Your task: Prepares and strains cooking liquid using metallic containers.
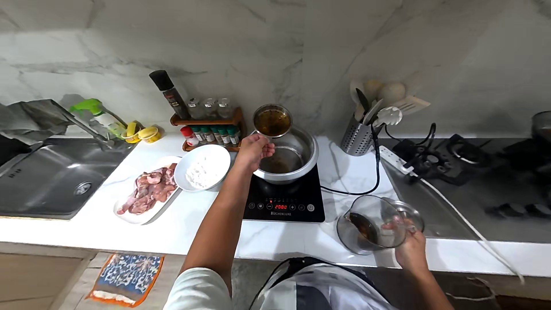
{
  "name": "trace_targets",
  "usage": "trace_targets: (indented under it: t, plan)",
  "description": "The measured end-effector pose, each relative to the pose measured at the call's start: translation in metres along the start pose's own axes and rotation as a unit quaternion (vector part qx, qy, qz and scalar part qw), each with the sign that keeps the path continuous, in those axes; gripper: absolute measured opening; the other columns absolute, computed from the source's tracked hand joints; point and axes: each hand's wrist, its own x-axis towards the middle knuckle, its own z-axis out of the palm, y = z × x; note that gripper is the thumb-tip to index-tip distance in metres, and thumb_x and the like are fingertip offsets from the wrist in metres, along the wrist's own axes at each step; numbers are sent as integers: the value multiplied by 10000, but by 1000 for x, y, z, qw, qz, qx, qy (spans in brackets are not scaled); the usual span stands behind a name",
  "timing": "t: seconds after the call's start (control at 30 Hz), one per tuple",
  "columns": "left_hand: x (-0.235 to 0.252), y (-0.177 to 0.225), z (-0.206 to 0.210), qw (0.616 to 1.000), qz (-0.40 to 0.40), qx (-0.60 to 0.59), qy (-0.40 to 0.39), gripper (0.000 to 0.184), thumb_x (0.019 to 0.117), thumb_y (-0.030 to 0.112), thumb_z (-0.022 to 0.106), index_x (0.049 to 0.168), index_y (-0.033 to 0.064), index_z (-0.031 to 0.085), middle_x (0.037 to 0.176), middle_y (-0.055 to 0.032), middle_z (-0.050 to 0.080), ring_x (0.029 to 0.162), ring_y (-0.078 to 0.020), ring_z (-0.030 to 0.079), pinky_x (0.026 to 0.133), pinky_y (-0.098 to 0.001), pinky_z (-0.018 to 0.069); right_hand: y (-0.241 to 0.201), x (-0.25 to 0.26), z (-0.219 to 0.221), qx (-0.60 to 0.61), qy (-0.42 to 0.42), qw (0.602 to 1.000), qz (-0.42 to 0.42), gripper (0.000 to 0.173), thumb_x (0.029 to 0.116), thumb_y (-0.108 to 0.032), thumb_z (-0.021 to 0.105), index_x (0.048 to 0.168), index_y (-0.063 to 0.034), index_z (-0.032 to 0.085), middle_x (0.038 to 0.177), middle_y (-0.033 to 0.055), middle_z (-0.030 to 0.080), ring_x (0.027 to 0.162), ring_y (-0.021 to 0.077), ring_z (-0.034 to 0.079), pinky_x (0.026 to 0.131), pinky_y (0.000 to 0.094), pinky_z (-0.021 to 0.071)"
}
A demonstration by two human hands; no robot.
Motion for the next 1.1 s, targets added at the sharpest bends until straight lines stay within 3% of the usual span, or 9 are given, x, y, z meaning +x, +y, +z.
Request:
trace_targets:
  t: [0.13,0.23,0.33,0.57,0.8,0.87,0.97,1.03,1.1]
  plan:
    - [1,1,-6,1000,-2,16,-4,121,1048,9,475,966,20,563,727,-48,684,603,-104,680,601,-246,594,-13,0,-19,-93,-50,993,-46,166,953,34,470,1084,1,567,914,-67,663,830,-6,677,825,219,597]
    - [4,2,-10,1000,-4,21,-12,143,1046,5,471,940,27,565,717,-45,685,595,-104,680,597,-246,596,-22,-2,-23,-45,-48,998,-22,247,890,52,466,966,-148,590,831,-138,655,736,-19,644,710,192,584]
    - [6,4,-11,1000,-2,25,-19,159,1047,2,474,927,27,573,707,-43,689,590,-100,681,589,-239,593,-22,-5,-21,47,-16,998,28,361,825,99,440,843,-216,615,750,-132,659,673,-6,627,656,189,568]
    - [8,8,-17,999,-1,41,-27,165,1054,6,453,939,36,568,713,-32,692,598,-93,683,596,-240,595,-23,-6,-16,94,-8,994,49,389,722,116,532,796,-235,683,758,-101,705,693,8,661,670,205,585]
    - [8,7,-22,999,-4,36,-21,174,1050,-1,461,924,37,575,703,-36,699,585,-99,685,586,-240,596,-21,-4,-4,107,28,993,43,373,701,119,529,766,-232,637,697,-116,649,648,9,622,690,216,580]
    - [8,7,-22,999,1,43,-18,159,1047,-4,465,936,33,573,708,-37,699,590,-100,690,587,-243,601,-22,-4,-7,103,-10,994,42,348,713,87,588,809,-236,674,739,-112,681,689,10,649,733,225,599]
    - [8,7,-21,998,9,54,-13,147,1046,-4,469,944,36,566,708,-33,699,593,-99,693,590,-242,603,-22,-2,-23,66,-100,992,23,405,744,4,647,1038,-270,695,974,-98,745,878,24,700,775,212,599]
    - [9,7,-19,998,11,57,-9,144,1047,-2,477,941,34,568,706,-38,699,590,-98,690,592,-241,601,-29,-1,-32,26,-125,992,-2,483,745,-4,624,1147,-272,635,1096,-111,724,1009,33,677,844,209,578]
    - [8,9,-17,998,10,54,-5,140,1051,1,480,949,22,574,704,-47,693,586,-102,686,592,-244,601,-38,-3,-41,-1,-120,993,-17,512,744,36,565,1166,-253,588,1139,-119,714,1093,41,659,913,215,557]
